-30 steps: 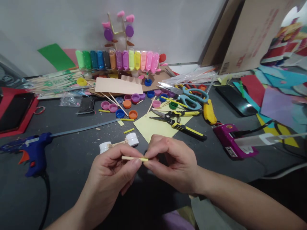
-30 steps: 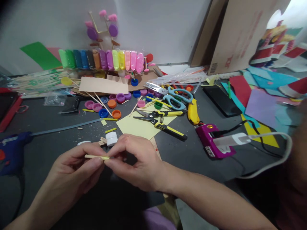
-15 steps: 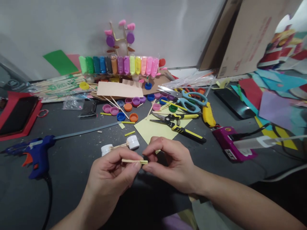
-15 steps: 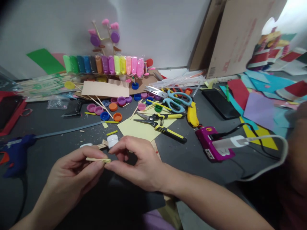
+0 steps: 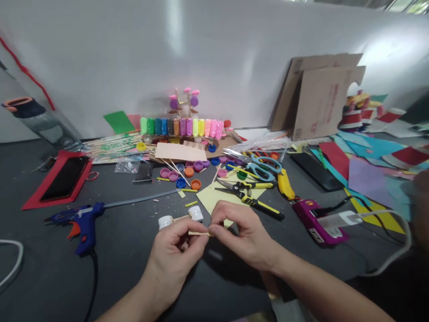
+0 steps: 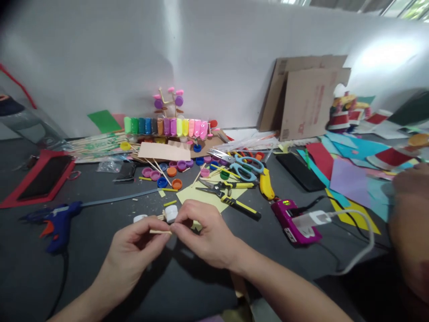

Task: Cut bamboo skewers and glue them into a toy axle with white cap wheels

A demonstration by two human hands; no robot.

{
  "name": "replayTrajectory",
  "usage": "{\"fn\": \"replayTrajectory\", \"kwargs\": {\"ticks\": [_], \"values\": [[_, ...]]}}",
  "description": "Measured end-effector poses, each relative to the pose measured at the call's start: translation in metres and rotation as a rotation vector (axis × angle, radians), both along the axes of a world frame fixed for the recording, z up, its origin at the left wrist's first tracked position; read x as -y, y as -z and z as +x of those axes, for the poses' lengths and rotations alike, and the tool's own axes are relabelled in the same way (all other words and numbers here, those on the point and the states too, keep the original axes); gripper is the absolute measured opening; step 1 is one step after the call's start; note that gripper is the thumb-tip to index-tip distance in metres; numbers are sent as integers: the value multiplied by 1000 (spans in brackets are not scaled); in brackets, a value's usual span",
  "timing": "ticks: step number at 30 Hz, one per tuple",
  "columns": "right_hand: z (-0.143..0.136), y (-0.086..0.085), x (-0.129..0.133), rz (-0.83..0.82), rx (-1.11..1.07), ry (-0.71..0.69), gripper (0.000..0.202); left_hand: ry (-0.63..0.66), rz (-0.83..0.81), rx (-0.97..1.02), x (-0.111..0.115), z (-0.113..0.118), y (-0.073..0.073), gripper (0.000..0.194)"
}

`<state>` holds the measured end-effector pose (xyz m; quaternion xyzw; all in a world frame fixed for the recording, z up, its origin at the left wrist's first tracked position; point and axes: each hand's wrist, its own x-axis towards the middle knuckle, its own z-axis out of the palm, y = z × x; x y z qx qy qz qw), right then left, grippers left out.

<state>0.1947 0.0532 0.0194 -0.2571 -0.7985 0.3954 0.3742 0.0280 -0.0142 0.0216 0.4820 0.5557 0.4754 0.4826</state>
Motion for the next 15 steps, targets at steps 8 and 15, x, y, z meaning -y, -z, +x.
{"fn": "replayTrajectory", "kwargs": {"ticks": [8,15], "values": [[-5,-18,-3,-73,130,-30,24,60,-48,110,1,-7,-5,12],[-39,-36,-35,-95,275,28,25,-37,15,232,6,-11,-37,4]]}}
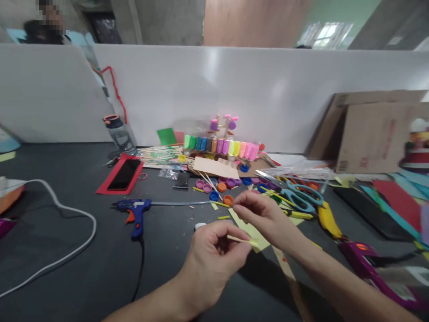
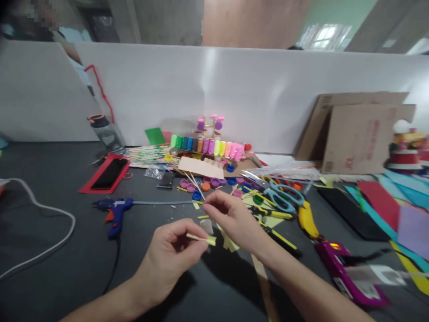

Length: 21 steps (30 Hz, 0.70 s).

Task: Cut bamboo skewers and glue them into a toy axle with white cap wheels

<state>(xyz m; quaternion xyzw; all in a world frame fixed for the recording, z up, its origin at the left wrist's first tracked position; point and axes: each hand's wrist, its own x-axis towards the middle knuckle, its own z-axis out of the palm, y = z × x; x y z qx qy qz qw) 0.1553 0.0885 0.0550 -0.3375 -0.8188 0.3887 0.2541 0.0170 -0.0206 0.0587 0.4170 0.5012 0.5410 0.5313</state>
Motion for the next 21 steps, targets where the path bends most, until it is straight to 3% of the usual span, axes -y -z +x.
{"fn": "replayTrajectory", "kwargs": {"ticks": [5,9,12,15,21], "values": [[-87,1,-6,-13,237,-204,22,-63,209,-124,16,-15,-15,6],[-173,10,23,20,481,-276,36,-256,452,-261,38,-33,-11,10],[-221,22,48,34,607,-274,32,-398,461,-316,57,-48,-7,13],[-247,33,62,25,645,-260,35,-577,470,-363,72,-62,-3,20],[-240,34,65,-68,585,-176,35,-605,437,-369,88,-80,14,20]]}}
